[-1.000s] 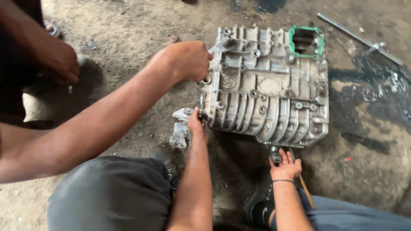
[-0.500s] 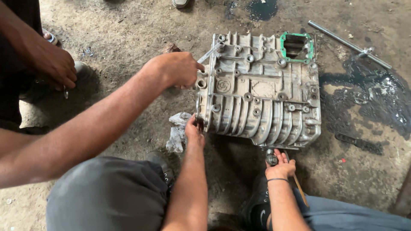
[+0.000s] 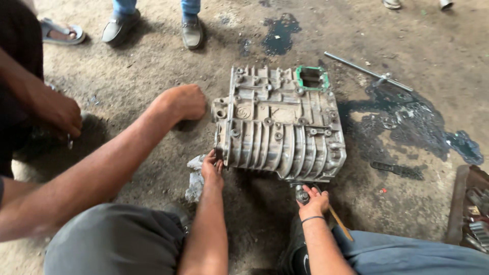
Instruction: The person uses a wrench to tighten bolts on a disassembled engine block while another person assists by holding parts and wiping surfaces. The camera wearer rotates the engine block to access different bolt locations.
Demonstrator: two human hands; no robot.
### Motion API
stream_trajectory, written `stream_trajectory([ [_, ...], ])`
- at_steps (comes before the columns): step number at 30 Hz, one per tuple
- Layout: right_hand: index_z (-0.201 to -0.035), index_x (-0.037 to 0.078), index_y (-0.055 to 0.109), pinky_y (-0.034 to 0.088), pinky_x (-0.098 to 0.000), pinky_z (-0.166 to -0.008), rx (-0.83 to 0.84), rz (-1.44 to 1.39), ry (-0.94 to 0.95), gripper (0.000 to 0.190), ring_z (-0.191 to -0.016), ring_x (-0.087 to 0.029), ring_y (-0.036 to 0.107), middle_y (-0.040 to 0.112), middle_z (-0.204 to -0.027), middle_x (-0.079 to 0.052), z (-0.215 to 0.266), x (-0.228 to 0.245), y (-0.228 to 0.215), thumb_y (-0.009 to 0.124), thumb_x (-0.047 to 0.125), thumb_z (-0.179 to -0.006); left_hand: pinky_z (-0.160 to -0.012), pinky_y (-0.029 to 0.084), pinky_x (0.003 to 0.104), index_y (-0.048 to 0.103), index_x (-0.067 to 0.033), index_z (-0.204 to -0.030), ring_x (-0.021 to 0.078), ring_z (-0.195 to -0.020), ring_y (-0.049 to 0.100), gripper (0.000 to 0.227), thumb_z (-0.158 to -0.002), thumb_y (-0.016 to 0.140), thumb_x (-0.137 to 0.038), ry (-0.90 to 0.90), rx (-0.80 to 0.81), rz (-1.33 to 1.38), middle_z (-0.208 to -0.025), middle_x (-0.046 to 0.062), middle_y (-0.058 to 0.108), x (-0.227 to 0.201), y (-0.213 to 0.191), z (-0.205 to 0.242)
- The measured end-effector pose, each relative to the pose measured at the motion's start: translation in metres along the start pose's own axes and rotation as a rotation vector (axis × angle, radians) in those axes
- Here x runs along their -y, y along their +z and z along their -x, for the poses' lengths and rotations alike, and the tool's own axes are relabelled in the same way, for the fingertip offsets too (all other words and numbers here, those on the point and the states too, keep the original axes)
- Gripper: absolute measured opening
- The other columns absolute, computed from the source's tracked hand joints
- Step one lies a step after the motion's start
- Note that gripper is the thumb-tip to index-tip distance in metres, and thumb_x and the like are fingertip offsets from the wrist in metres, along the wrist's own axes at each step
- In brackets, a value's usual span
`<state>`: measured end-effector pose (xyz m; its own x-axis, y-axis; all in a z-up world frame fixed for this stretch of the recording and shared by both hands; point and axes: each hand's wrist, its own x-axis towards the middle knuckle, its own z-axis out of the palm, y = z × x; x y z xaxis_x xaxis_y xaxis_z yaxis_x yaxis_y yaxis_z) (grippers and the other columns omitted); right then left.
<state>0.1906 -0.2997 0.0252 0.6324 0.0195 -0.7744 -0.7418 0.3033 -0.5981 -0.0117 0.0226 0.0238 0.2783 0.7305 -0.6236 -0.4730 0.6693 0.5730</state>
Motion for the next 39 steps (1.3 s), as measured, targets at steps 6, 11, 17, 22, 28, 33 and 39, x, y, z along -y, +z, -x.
stream_trajectory([
  [6,-0.128,0.015,0.059,0.024,-0.0679,-0.111,-0.05,0.006,-0.027,0.062,-0.128,-0.027,0.05,0.064,-0.13,-0.006,-0.011,0.005,-0.012,0.025,0.06,-0.103,-0.081,0.045,0.031,0.068,-0.0167,-0.119,0.0155,-0.083,0.056,0.046,-0.091,0.058,-0.052,-0.006,-0.076,-0.038,-0.105,0.003,0.068,-0.001,0.004,-0.006],
  [11,-0.119,0.006,0.066,0.038,-0.0428,-0.11,-0.121,-0.151,-0.402,0.071,-0.132,-0.03,0.059,0.069,-0.131,-0.015,-0.026,0.058,-0.013,0.034,0.067,-0.099,-0.079,0.043,0.032,0.066,-0.0151,-0.119,0.0146,-0.085,0.057,0.054,-0.091,0.058,-0.061,-0.009,-0.136,-0.076,-0.101,0.001,0.064,-0.001,0.008,-0.01],
  [17,-0.128,0.004,0.06,0.033,-0.0386,-0.111,0.194,-0.071,-0.52,0.071,-0.132,-0.026,0.058,0.069,-0.135,-0.014,0.022,0.102,0.016,0.034,0.065,-0.099,-0.079,0.041,0.032,0.064,-0.0143,-0.117,0.0133,-0.09,0.058,0.05,-0.09,0.062,-0.057,0.007,-0.112,-0.094,-0.099,-0.002,0.066,0.007,0.006,-0.019],
  [22,-0.123,0.003,0.063,0.037,-0.0391,-0.112,0.188,-0.075,-0.457,0.067,-0.126,-0.024,0.058,0.067,-0.13,-0.012,0.011,0.102,0.017,0.038,0.062,-0.101,-0.077,0.043,0.036,0.067,-0.0119,-0.117,0.0174,-0.091,0.061,0.04,-0.097,0.062,-0.046,0.022,-0.017,-0.018,-0.105,0.001,0.07,0.01,0.0,-0.028],
  [28,-0.119,0.0,0.064,0.048,-0.04,-0.106,0.141,-0.278,-0.382,0.064,-0.116,-0.027,0.066,0.071,-0.123,-0.014,-0.011,0.073,0.011,0.037,0.056,-0.103,-0.1,0.052,0.045,0.07,-0.009,-0.117,0.0256,-0.108,0.068,0.043,-0.099,0.046,-0.04,-0.013,0.037,0.095,-0.118,0.007,0.073,0.006,-0.005,-0.028],
  [33,-0.109,-0.001,0.065,0.055,-0.0424,-0.097,0.123,-0.363,-0.323,0.065,-0.103,-0.03,0.07,0.074,-0.112,-0.017,-0.026,0.074,0.011,0.032,0.054,-0.105,-0.09,0.055,0.043,0.071,-0.0099,-0.107,0.0239,-0.097,0.069,0.041,-0.097,0.044,-0.039,-0.039,0.055,0.061,-0.105,0.006,0.075,-0.005,0.004,-0.026],
  [39,-0.101,0.004,0.064,0.057,-0.0445,-0.091,0.082,-0.203,-0.362,0.06,-0.096,-0.031,0.07,0.071,-0.103,-0.019,-0.014,0.127,0.018,0.036,0.057,-0.104,-0.072,0.053,0.04,0.069,-0.0118,-0.089,0.021,-0.076,0.066,0.028,-0.095,0.05,-0.031,-0.026,-0.034,0.009,-0.083,0.003,0.071,-0.018,0.015,-0.001],
])
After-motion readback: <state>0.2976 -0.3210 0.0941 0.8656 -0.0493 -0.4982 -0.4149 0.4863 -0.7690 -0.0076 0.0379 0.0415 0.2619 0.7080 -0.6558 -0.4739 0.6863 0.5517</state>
